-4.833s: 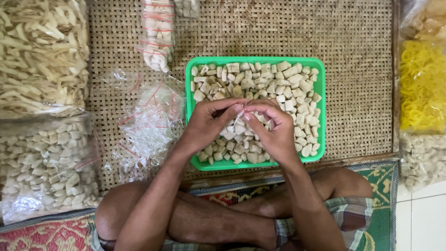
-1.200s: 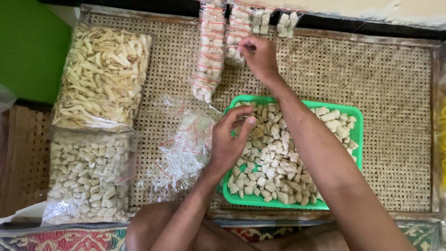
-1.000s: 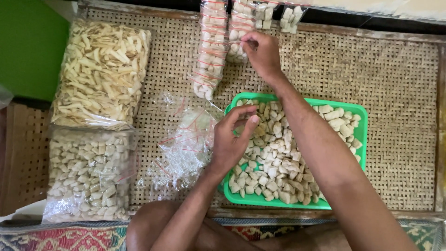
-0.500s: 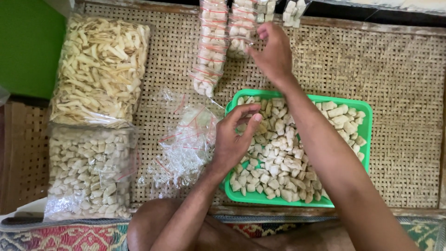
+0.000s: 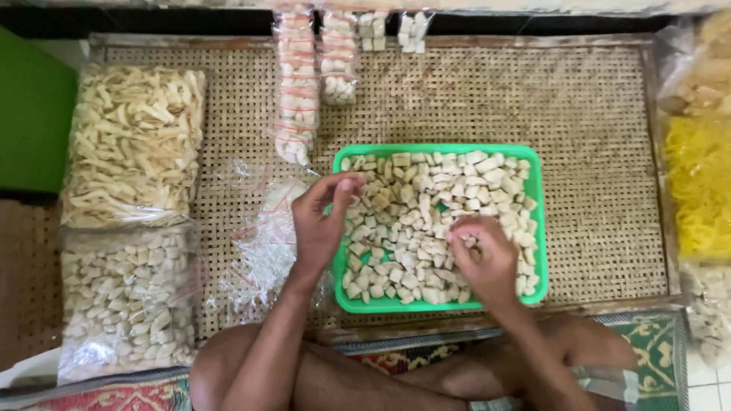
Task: The person sits on a mat and repeatedly scoops small white food pieces from a green tray into clear plastic bags, then seals each bag and places it aside. The process is repeated continuously throughout the clip.
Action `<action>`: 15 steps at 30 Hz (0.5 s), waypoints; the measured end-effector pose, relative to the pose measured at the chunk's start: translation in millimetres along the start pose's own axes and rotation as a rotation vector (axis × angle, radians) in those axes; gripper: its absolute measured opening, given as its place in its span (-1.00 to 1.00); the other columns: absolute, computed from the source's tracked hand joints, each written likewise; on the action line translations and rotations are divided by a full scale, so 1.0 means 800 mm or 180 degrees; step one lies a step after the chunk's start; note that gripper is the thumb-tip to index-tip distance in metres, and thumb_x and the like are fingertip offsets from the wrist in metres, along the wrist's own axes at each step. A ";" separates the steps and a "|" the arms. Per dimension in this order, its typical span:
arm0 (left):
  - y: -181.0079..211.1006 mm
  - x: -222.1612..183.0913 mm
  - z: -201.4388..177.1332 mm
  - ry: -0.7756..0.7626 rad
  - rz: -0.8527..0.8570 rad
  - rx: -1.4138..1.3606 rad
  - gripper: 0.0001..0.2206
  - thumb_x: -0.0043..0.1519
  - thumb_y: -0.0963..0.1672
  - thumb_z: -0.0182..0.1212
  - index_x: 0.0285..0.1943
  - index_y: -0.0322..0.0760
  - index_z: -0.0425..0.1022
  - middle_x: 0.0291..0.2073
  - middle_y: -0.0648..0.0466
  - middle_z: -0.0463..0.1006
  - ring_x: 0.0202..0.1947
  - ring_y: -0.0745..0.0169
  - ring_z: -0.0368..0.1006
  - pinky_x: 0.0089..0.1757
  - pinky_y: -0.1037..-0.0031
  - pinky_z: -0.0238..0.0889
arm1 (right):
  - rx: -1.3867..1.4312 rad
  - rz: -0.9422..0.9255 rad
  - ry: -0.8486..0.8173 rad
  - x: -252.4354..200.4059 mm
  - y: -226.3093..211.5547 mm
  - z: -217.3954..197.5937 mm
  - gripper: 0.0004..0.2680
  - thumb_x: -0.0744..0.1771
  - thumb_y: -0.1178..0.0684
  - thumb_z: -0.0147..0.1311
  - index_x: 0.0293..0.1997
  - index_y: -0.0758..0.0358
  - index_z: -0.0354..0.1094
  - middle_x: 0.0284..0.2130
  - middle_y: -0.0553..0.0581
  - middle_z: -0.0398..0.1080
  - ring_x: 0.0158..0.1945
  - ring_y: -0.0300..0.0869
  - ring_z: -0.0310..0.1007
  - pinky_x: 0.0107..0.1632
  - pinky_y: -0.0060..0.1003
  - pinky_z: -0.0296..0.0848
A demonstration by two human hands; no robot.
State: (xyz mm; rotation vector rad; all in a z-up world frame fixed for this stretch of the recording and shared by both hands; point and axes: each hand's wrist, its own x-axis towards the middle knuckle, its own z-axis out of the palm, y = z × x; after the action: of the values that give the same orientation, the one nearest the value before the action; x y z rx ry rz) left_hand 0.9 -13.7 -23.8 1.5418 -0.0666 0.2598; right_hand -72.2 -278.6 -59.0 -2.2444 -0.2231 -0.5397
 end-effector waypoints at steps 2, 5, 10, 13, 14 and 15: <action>0.002 -0.011 -0.004 0.0018 0.0192 0.0196 -0.89 0.35 -0.20 0.19 -0.12 -0.32 0.64 -0.36 -0.02 0.70 -0.33 0.19 0.65 -0.23 0.37 0.54 | 0.0024 -0.0106 0.0041 -0.018 -0.031 -0.014 -0.89 0.25 0.29 0.31 -0.30 0.18 0.52 -0.33 0.10 0.55 -0.21 0.00 0.56 -0.09 -0.14 0.51; 0.011 -0.038 -0.022 -0.0116 0.0494 0.0706 -0.85 0.36 -0.14 0.15 -0.15 -0.28 0.62 -0.34 0.01 0.68 -0.30 0.19 0.61 -0.22 0.40 0.49 | -0.0015 -0.0431 0.0050 -0.049 -0.039 -0.012 -0.91 0.26 0.27 0.27 -0.27 0.22 0.48 -0.31 0.10 0.53 -0.17 -0.03 0.51 -0.04 -0.15 0.51; 0.014 -0.070 -0.042 -0.0286 0.0912 0.1311 -0.87 0.33 -0.14 0.19 -0.11 -0.27 0.62 -0.26 0.06 0.68 -0.31 0.28 0.56 -0.28 0.51 0.41 | -0.0092 -0.0924 0.0124 -0.048 -0.050 -0.016 -0.89 0.28 0.20 0.29 -0.20 0.22 0.43 -0.25 0.10 0.48 -0.10 -0.05 0.45 0.04 -0.09 0.40; 0.012 -0.062 -0.065 -0.0247 0.0896 0.1620 -0.85 0.32 -0.13 0.20 -0.09 -0.28 0.63 -0.24 0.04 0.69 -0.29 0.25 0.59 -0.30 0.49 0.44 | -0.0095 -0.0911 0.0124 -0.047 -0.046 -0.015 -0.93 0.30 0.18 0.27 -0.26 0.22 0.44 -0.25 0.08 0.47 -0.12 -0.06 0.43 -0.01 -0.09 0.38; 0.010 -0.057 -0.079 -0.0234 0.0392 0.1855 -0.83 0.29 -0.10 0.22 -0.03 -0.21 0.63 -0.15 0.08 0.69 -0.27 0.26 0.57 -0.29 0.47 0.42 | -0.0055 -0.0846 0.0109 -0.051 -0.043 -0.014 -0.91 0.28 0.19 0.28 -0.23 0.22 0.44 -0.25 0.07 0.49 -0.11 -0.07 0.44 0.00 -0.10 0.38; 0.007 -0.052 -0.094 -0.0215 -0.0118 0.2076 -0.78 0.26 -0.08 0.24 0.04 -0.15 0.62 -0.07 0.12 0.69 -0.25 0.27 0.56 -0.27 0.45 0.41 | -0.0014 -0.0781 0.0093 -0.055 -0.038 -0.012 -0.88 0.26 0.21 0.29 -0.20 0.22 0.45 -0.25 0.06 0.50 -0.10 -0.08 0.45 0.01 -0.12 0.38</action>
State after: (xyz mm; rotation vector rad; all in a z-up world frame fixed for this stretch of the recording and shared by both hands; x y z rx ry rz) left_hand -49.6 55.9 -29.4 2.1982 -0.0046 0.2088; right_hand -124.4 -264.9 -52.7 -2.2252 -0.4868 -0.7024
